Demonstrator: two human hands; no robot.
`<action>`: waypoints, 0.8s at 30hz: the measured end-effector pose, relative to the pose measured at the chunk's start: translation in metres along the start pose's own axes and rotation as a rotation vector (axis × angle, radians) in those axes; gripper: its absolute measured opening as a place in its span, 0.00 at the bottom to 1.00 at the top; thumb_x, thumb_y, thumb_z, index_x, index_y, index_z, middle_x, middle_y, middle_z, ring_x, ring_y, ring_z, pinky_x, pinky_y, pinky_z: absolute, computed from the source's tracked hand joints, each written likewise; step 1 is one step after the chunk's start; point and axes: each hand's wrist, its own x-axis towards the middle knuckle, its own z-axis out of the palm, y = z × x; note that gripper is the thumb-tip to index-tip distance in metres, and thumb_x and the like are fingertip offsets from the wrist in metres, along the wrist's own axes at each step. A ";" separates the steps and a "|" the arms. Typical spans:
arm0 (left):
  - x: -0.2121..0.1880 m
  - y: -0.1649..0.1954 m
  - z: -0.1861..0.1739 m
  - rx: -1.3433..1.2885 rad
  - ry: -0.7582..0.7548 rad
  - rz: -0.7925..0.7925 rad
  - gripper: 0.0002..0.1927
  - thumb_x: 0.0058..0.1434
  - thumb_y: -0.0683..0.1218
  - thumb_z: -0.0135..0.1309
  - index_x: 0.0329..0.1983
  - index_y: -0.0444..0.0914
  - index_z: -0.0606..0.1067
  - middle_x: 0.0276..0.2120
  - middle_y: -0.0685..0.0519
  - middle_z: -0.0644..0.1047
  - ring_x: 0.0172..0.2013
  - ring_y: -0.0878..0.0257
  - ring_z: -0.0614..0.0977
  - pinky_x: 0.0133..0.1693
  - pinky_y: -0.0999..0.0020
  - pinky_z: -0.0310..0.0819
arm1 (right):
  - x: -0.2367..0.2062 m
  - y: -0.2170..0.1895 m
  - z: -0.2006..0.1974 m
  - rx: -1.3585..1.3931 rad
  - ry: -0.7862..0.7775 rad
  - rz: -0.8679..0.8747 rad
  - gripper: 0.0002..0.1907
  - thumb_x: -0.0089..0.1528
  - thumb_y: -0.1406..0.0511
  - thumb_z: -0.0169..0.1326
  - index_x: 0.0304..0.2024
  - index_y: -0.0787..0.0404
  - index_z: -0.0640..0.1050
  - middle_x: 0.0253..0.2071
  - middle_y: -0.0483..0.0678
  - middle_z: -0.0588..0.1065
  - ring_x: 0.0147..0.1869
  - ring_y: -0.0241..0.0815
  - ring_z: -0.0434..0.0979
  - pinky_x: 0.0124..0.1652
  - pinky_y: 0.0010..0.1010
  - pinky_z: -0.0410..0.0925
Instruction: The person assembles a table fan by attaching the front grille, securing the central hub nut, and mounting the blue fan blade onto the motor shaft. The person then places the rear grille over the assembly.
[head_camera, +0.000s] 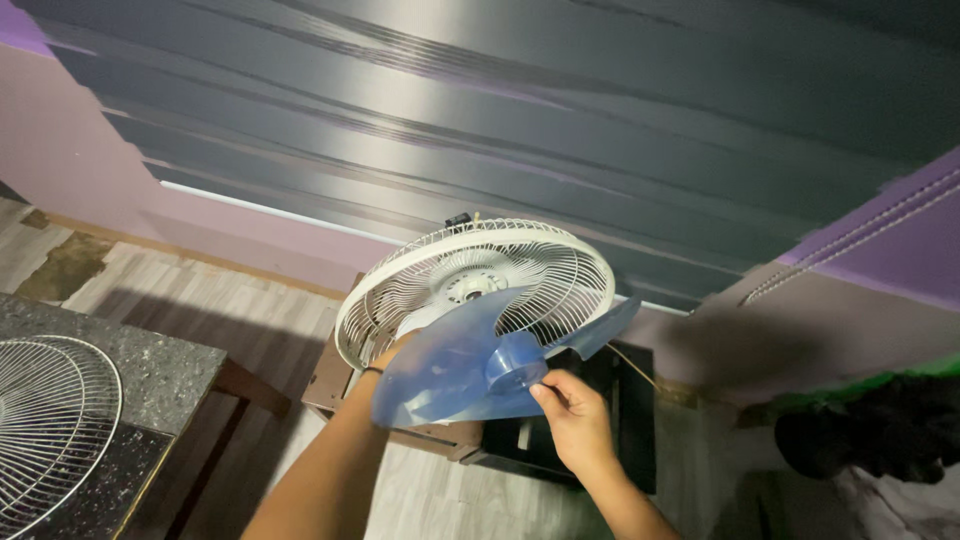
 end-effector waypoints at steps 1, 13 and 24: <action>-0.010 -0.004 -0.005 0.011 -0.008 -0.056 0.24 0.61 0.48 0.55 0.60 0.36 0.77 0.57 0.52 0.80 0.53 0.63 0.82 0.53 0.67 0.76 | -0.002 0.001 0.003 0.004 0.000 -0.016 0.05 0.60 0.70 0.61 0.35 0.67 0.80 0.28 0.41 0.75 0.33 0.28 0.70 0.34 0.22 0.65; -0.149 0.075 -0.054 0.404 0.427 -0.236 0.21 0.62 0.56 0.54 0.50 0.39 0.84 0.45 0.50 0.87 0.46 0.67 0.84 0.51 0.70 0.73 | -0.011 0.003 0.047 -0.283 0.216 -0.230 0.07 0.57 0.68 0.63 0.35 0.65 0.78 0.31 0.50 0.77 0.34 0.41 0.78 0.37 0.29 0.70; -0.128 0.220 -0.011 0.685 0.634 0.700 0.13 0.64 0.47 0.59 0.50 0.39 0.80 0.46 0.47 0.79 0.46 0.52 0.81 0.48 0.59 0.76 | 0.004 0.017 0.072 -0.277 0.272 -0.175 0.08 0.59 0.66 0.62 0.38 0.63 0.80 0.33 0.50 0.80 0.34 0.42 0.80 0.37 0.30 0.71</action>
